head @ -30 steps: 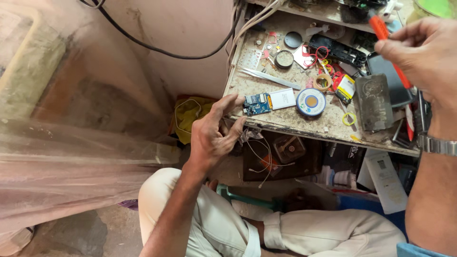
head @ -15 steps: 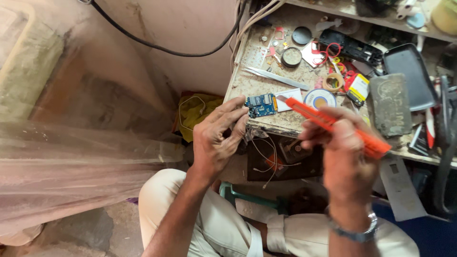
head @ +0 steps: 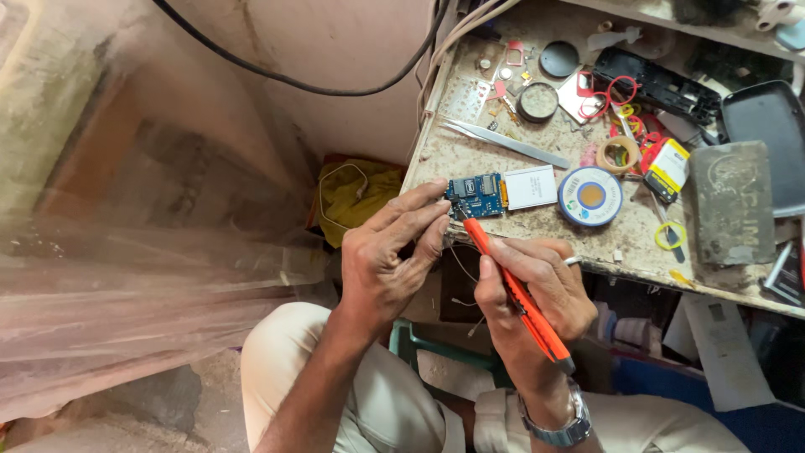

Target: The person cleans a mobile phone motherboard using a toothbrush and liquid, solders components with a soldering iron, and connects a display screen while sitting on the floor.

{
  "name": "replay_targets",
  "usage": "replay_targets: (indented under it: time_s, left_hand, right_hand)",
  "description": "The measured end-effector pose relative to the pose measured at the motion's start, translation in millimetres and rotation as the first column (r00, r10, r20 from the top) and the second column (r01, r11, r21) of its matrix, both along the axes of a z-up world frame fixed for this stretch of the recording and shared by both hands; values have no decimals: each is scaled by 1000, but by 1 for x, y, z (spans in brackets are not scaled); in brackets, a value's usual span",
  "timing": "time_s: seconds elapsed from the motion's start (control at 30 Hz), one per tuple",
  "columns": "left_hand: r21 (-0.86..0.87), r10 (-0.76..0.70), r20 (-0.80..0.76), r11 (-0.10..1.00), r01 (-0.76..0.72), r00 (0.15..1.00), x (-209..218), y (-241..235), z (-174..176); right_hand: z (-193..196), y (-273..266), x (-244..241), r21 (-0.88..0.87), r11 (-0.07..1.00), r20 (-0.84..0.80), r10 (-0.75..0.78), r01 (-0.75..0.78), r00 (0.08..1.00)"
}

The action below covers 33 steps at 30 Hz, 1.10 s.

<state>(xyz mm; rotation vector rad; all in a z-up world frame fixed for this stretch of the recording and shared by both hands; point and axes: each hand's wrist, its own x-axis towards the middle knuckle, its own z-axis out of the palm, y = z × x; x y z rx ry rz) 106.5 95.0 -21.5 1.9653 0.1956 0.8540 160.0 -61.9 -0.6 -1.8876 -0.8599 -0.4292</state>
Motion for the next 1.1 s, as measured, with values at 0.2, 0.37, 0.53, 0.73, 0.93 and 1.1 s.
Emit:
replay_targets:
  time_s: [0.2, 0.37, 0.53, 0.73, 0.93, 1.1]
  left_hand:
    - [-1, -3, -13, 1000, 3, 1000, 0, 1, 0]
    - [-2, -6, -10, 1000, 6, 1000, 0, 1, 1]
    - [16, -5, -5, 1000, 5, 1000, 0, 1, 2]
    - [-4, -10, -10, 1000, 10, 1000, 0, 1, 1]
    - [-13, -16, -6, 1000, 16, 1000, 0, 1, 1]
    - [3, -13, 0, 1000, 13, 1000, 0, 1, 1]
  right_hand:
    - [1, 2, 0, -39, 999, 2, -19, 19, 1000]
    - [1, 2, 0, -58, 998, 19, -23, 24, 1000]
    - [1, 2, 0, -69, 997, 26, -23, 25, 999]
    - [0, 3, 0, -67, 998, 34, -20, 23, 999]
    - [2, 6, -2, -38, 999, 40, -18, 19, 999]
    - [-1, 6, -3, -52, 998, 65, -25, 29, 998]
